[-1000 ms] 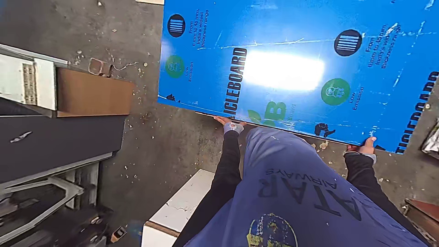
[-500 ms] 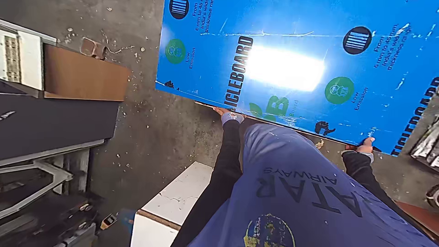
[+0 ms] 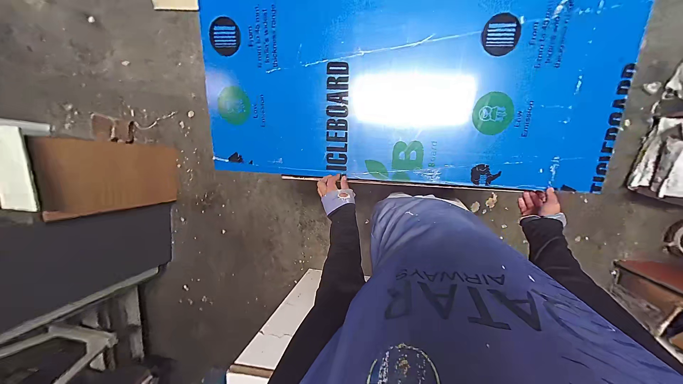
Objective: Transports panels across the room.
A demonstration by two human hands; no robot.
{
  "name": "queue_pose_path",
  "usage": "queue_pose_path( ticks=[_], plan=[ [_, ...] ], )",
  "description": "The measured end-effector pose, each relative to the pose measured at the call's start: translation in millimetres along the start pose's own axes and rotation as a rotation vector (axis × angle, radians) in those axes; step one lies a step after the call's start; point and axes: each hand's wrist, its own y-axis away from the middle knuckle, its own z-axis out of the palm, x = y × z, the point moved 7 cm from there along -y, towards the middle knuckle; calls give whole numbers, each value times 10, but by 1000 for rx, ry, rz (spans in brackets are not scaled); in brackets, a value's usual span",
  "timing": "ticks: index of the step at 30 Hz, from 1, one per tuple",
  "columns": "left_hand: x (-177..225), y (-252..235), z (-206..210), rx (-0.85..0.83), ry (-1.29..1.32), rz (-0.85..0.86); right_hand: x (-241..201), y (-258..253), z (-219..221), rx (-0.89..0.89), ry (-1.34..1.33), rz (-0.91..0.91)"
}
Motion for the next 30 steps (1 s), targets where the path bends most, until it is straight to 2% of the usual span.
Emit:
queue_pose_path(
  ticks=[3, 7, 11, 15, 18, 20, 22, 23, 24, 26, 27, 28, 30],
  plan=[
    [-28, -65, 56, -26, -9, 10, 321, 81, -221, -5, 159, 117],
    [70, -164, 48, -249, -76, -137, 1031, 155, -595, 43, 263, 254],
    [260, -192, -19, -351, 10, -124, 1445, 249, -761, 66, 471, 257],
    [229, -128, 75, -373, 268, -108, 1368, 406, -605, -53, 661, 183],
    [66, -95, 153, -254, 369, -181, 1254, 360, -462, -176, 720, 114],
    [-20, -10, 211, -158, 452, -266, 1206, 274, -464, -197, 718, 92],
    [1, 46, 283, -86, 658, -334, 1140, 192, -456, -210, 703, 85],
    [30, 47, 299, -75, 658, -343, 1094, 170, -455, -216, 704, 86],
    [53, 35, 285, -92, 520, -339, 1078, 146, -475, -217, 705, 87],
    [126, 8, 259, -254, 10, -310, 1080, 109, -535, -211, 703, 99],
    [155, 16, 274, -337, -153, -291, 1103, 93, -573, -208, 706, 108],
    [172, 37, 293, -390, -238, -289, 1130, 75, -621, -208, 720, 118],
    [157, 36, 345, -374, -200, -322, 1197, 38, -700, -210, 750, 137]
  ],
)
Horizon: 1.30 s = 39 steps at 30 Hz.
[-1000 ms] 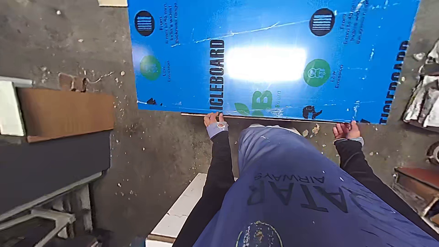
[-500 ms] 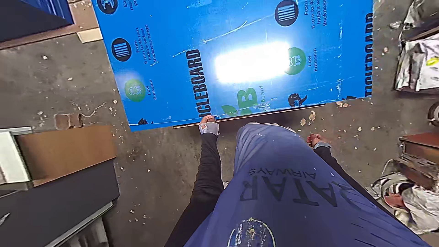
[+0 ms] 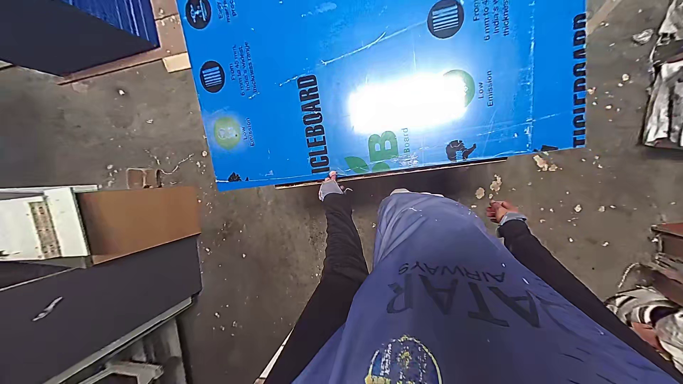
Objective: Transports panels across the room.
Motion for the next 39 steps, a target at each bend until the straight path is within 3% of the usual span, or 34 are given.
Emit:
queue_pose_path(
  ticks=[6, 10, 12, 16, 19, 23, 25, 28, 30, 32, 35, 37, 39],
  plan=[
    [28, 161, 44, 46, 449, -45, 209, 64, -56, -5, 6, 43],
    [-81, -14, 377, 18, 1417, -106, 297, 113, -75, -16, -22, 53],
    [-88, -79, 489, -60, 1696, -75, 355, 112, -95, -24, -44, 56],
    [-36, -119, 505, -144, 1792, 105, 429, 151, -139, -40, -51, 59],
    [67, -44, 552, -344, 1930, 303, 573, 167, -208, -56, -52, 70],
    [31, 563, 441, -226, 1603, 128, 725, 145, -308, -109, -63, 74],
    [20, 881, 439, -287, 1437, 73, 830, 53, -376, -122, -79, 82],
    [150, 1421, 669, -475, 1463, -18, 993, -140, -541, -128, -112, 87],
    [383, 1862, 776, -634, 1422, 29, 1128, -243, -597, -145, -135, 86],
    [833, 2463, 954, -961, 1365, 133, 1277, -335, -684, -141, -155, 87],
    [1606, 3830, 1368, -1672, 1252, 315, 1384, -264, -845, -138, -212, 70],
    [1870, 4775, 1661, -1918, 976, 453, 1385, -9, -992, -94, -268, 29],
    [1982, 5488, 1896, -2094, 718, 553, 892, 732, -1298, -208, -267, 58]
  ],
)
